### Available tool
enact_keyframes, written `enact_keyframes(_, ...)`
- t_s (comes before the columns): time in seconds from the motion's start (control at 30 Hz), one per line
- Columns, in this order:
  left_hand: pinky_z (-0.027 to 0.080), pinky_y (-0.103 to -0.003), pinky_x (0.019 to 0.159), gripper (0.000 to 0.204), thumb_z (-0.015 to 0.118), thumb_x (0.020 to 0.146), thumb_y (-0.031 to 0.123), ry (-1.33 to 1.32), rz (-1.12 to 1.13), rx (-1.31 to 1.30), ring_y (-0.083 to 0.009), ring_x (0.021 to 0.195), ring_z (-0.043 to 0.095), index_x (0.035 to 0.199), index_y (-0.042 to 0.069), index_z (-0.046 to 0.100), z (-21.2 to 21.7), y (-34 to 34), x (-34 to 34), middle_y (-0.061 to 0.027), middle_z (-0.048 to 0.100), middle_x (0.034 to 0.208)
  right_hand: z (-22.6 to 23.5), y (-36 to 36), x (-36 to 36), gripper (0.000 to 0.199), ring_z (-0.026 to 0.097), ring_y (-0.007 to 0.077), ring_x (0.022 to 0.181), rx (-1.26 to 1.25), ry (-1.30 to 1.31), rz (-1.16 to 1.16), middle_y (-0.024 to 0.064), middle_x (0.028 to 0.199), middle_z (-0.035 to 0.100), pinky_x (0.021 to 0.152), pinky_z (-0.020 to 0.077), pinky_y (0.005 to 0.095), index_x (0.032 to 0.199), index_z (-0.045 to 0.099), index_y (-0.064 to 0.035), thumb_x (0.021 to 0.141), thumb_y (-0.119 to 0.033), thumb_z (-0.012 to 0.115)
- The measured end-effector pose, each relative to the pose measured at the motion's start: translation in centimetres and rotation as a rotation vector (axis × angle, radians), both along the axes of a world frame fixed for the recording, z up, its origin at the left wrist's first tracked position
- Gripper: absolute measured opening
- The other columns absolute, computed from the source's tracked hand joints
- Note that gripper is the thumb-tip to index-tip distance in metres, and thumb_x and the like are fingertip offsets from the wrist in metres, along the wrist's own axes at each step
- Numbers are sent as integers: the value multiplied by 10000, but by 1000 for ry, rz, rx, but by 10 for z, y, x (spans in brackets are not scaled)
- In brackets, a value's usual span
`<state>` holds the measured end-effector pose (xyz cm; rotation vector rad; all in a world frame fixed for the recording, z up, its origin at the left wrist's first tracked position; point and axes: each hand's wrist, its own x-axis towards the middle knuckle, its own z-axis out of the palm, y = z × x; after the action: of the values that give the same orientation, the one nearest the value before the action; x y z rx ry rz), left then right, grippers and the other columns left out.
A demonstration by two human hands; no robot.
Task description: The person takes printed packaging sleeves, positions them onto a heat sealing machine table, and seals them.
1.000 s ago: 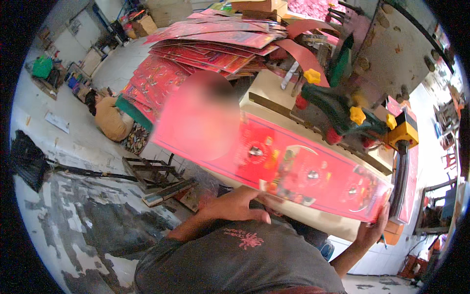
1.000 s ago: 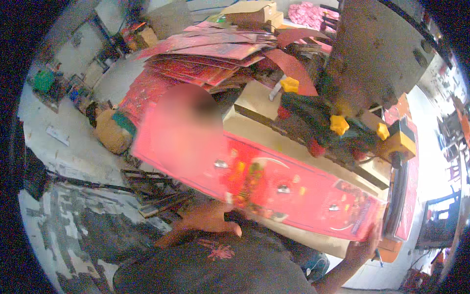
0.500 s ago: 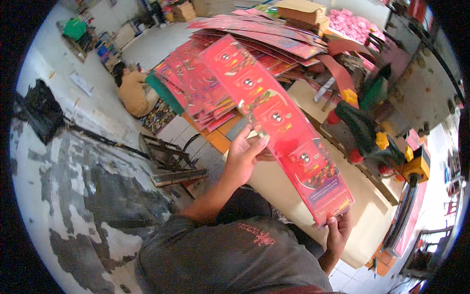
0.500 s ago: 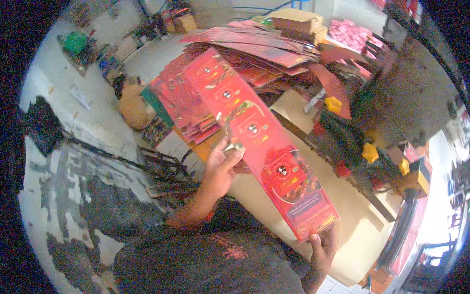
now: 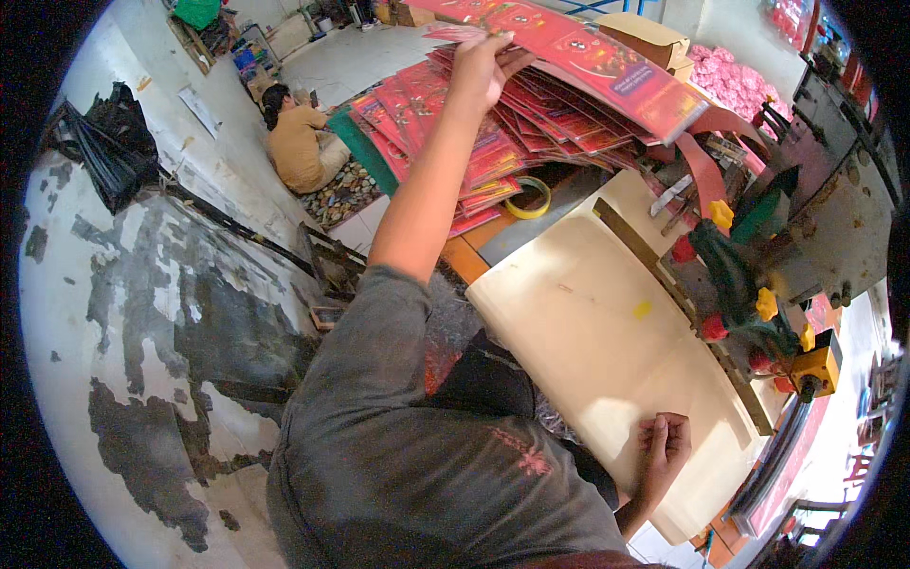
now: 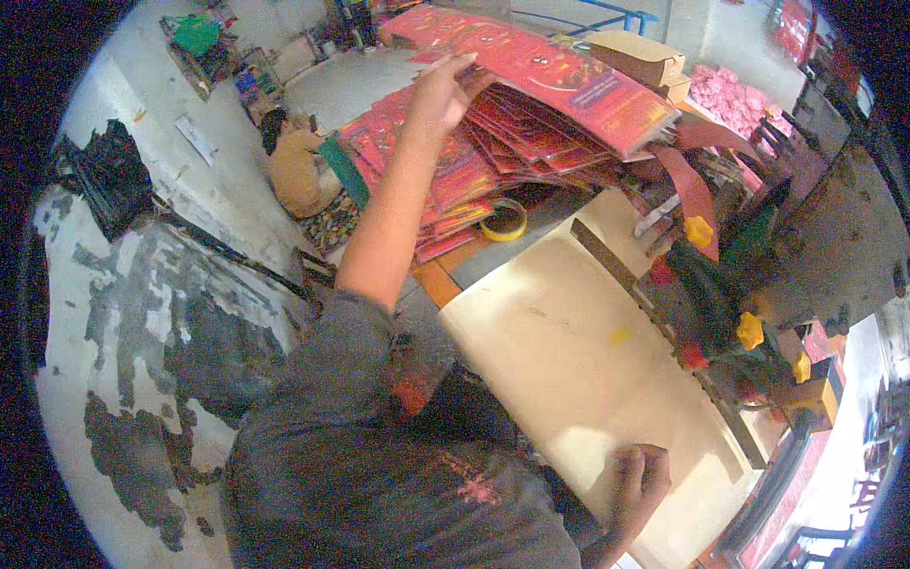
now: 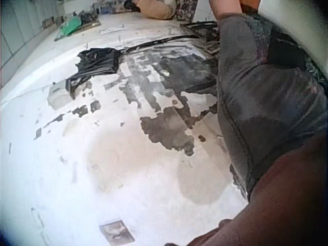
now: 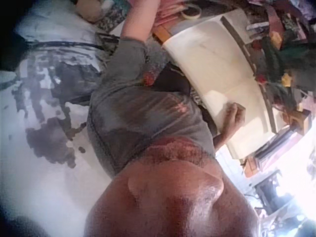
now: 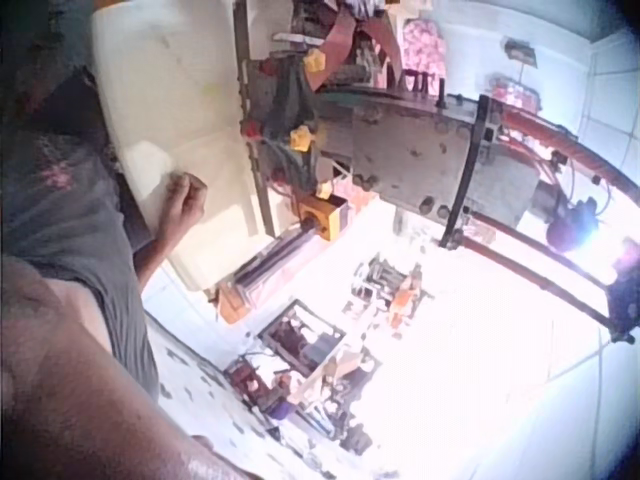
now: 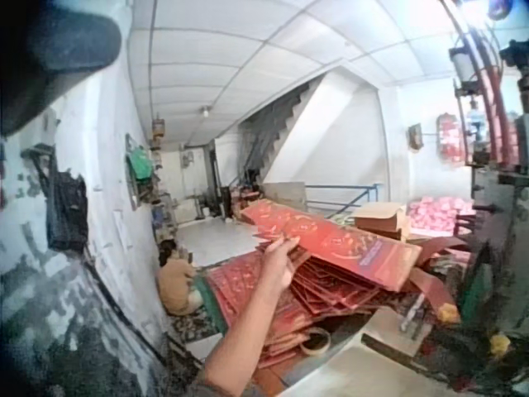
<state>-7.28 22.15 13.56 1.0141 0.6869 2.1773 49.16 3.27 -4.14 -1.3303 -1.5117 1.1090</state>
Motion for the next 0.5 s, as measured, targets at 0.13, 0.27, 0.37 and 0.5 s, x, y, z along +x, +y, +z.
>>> enact_keyframes(0.13,541,-479,972,375,666,921,121,446,671,-272,-336,1070,656,1247,-28,553,-38,55,-54,-195,662,1121,-4,1,4,155,539,83,651,29,4,27,41,790,652,579,417,214,978,593,-29,1035,-173,600)
enact_keyframes(0.27,355,-562,1137,612,621,949,474,1169,782,-390,-400,1322,507,1362,23,597,-61,77,-12,-226,523,1454,-6,1,4,154,552,110,690,32,-12,-27,51,788,638,628,449,249,957,608,-11,1003,-158,612)
enact_keyframes(0.37,204,-683,1166,617,505,961,625,1423,803,-577,-352,1400,457,1353,171,650,-80,84,-7,-120,508,1516,7,-3,-1,161,571,141,731,-29,16,-46,64,791,629,673,482,287,937,622,11,972,-146,627)
enact_keyframes(0.5,224,-622,1175,577,454,984,635,1396,729,-603,-315,1429,446,1378,259,645,-85,92,3,-96,524,1519,0,-3,3,128,538,74,661,-18,12,-51,35,779,642,584,423,220,958,595,-25,1022,-136,602)
